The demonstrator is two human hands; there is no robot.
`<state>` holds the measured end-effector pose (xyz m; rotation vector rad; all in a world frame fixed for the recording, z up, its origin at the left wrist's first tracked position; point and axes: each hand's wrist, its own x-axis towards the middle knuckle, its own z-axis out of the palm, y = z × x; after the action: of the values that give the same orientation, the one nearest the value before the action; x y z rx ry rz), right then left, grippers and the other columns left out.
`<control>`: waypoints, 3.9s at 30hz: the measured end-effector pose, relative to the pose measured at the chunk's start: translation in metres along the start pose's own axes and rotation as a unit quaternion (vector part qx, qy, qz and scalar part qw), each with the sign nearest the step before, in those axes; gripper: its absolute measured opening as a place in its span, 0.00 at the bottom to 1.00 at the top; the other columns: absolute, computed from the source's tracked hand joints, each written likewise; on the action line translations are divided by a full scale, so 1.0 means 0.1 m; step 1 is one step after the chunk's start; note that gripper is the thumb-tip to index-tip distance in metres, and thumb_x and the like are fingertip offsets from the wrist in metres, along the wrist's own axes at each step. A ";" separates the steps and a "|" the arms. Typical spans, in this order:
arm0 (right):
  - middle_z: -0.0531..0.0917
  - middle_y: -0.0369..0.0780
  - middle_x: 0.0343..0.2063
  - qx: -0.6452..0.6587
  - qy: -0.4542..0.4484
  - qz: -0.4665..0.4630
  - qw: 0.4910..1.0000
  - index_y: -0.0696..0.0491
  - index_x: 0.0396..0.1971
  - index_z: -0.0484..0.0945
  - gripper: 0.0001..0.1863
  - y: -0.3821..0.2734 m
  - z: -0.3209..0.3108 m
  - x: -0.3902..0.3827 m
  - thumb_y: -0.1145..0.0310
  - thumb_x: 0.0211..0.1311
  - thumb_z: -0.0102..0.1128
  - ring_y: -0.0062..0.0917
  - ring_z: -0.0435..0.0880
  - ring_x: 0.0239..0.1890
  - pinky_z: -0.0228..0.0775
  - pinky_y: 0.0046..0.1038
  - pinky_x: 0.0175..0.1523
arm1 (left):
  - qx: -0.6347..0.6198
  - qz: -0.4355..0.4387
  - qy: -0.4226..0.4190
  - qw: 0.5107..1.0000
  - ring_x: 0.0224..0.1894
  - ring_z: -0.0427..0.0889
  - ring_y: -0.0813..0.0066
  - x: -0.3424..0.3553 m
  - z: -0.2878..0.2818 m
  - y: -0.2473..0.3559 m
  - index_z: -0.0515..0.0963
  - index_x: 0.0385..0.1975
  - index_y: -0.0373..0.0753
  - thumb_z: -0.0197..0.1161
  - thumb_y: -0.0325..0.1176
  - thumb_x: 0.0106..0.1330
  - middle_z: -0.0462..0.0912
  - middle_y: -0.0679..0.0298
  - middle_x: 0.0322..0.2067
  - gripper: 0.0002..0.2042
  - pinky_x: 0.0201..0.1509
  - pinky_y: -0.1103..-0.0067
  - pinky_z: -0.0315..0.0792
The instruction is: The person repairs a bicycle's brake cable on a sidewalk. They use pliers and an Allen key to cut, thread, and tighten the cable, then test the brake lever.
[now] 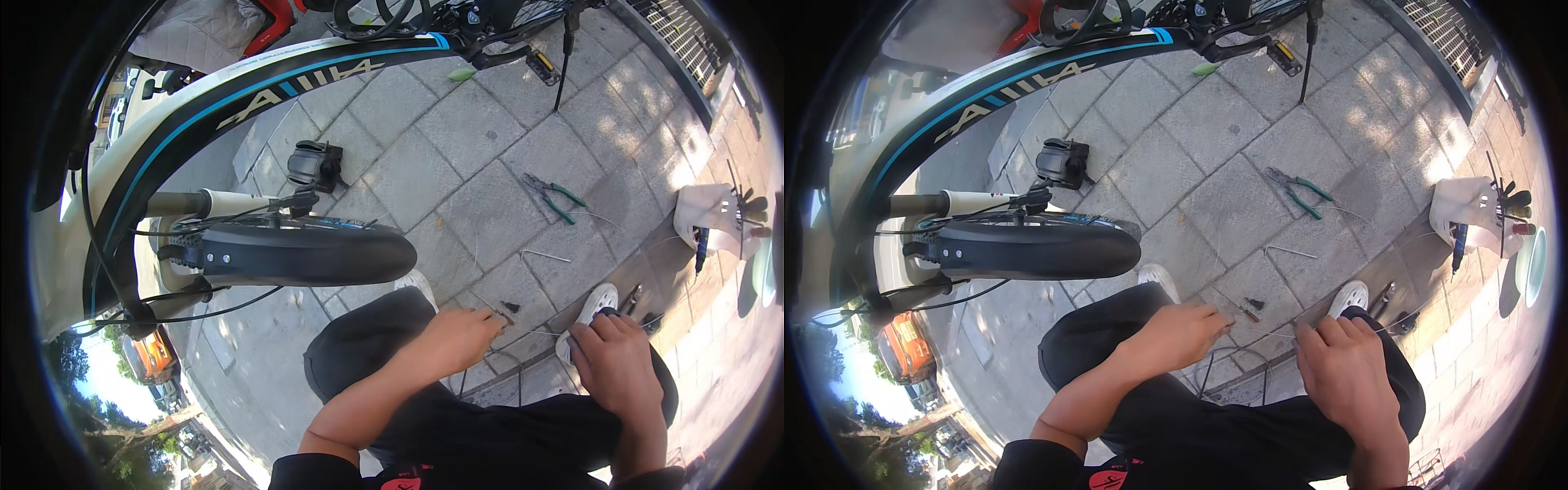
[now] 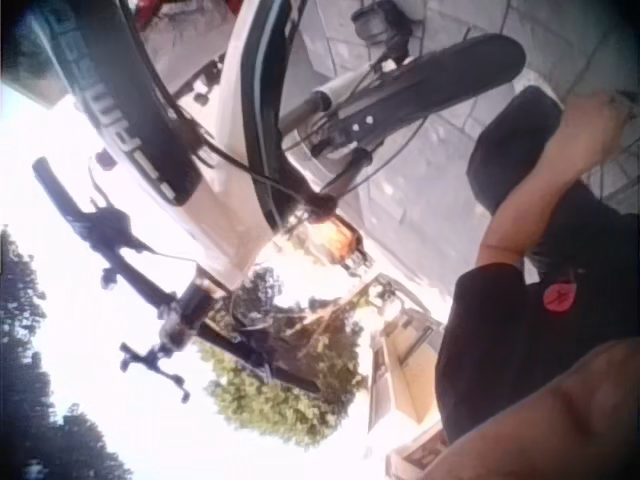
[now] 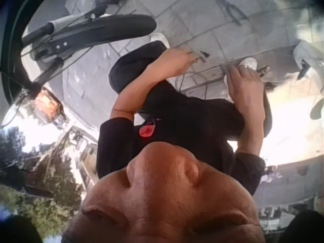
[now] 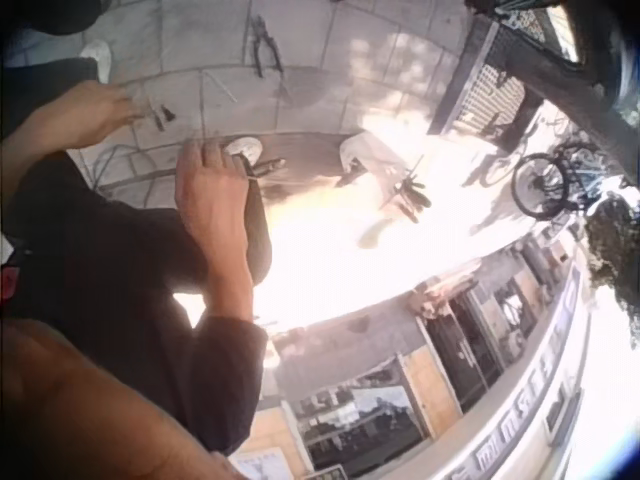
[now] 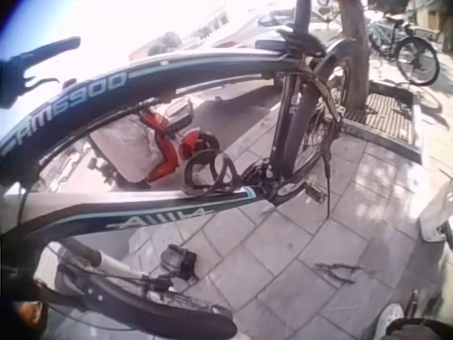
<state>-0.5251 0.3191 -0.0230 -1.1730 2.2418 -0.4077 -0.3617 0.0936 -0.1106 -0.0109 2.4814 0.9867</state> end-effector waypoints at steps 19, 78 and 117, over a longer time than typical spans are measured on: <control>0.83 0.45 0.30 -0.119 -0.008 0.036 0.992 0.54 0.33 0.84 0.09 0.36 0.32 -0.15 0.65 0.66 0.63 0.45 0.85 0.38 0.75 0.45 0.48 | 0.038 -0.043 -0.065 0.996 0.48 0.86 0.47 -0.38 0.03 -0.02 0.82 0.50 0.39 0.55 0.36 0.75 0.88 0.52 0.46 0.13 0.50 0.56 0.78; 0.88 0.55 0.30 0.483 -0.079 0.426 0.761 0.61 0.48 0.71 0.17 -2.61 3.49 -3.16 0.60 0.76 0.49 0.55 0.88 0.35 0.78 0.54 0.48 | -0.254 -0.130 0.187 0.940 0.43 0.87 0.73 -0.54 1.69 0.77 0.75 0.60 0.31 0.51 0.40 0.85 0.88 0.59 0.42 0.18 0.43 0.79 0.78; 0.84 0.43 0.42 0.266 0.184 0.378 0.868 0.54 0.58 0.76 0.22 -2.79 2.40 -4.40 0.64 0.66 0.59 0.38 0.84 0.47 0.69 0.42 0.53 | -0.204 -0.078 0.201 0.955 0.46 0.86 0.75 -0.79 0.33 2.28 0.77 0.62 0.36 0.55 0.44 0.84 0.86 0.63 0.46 0.19 0.41 0.77 0.79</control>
<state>0.0023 0.5210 0.0800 0.1080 2.4418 -0.8845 -0.3169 0.2715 0.0496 -0.5849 2.5189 1.5307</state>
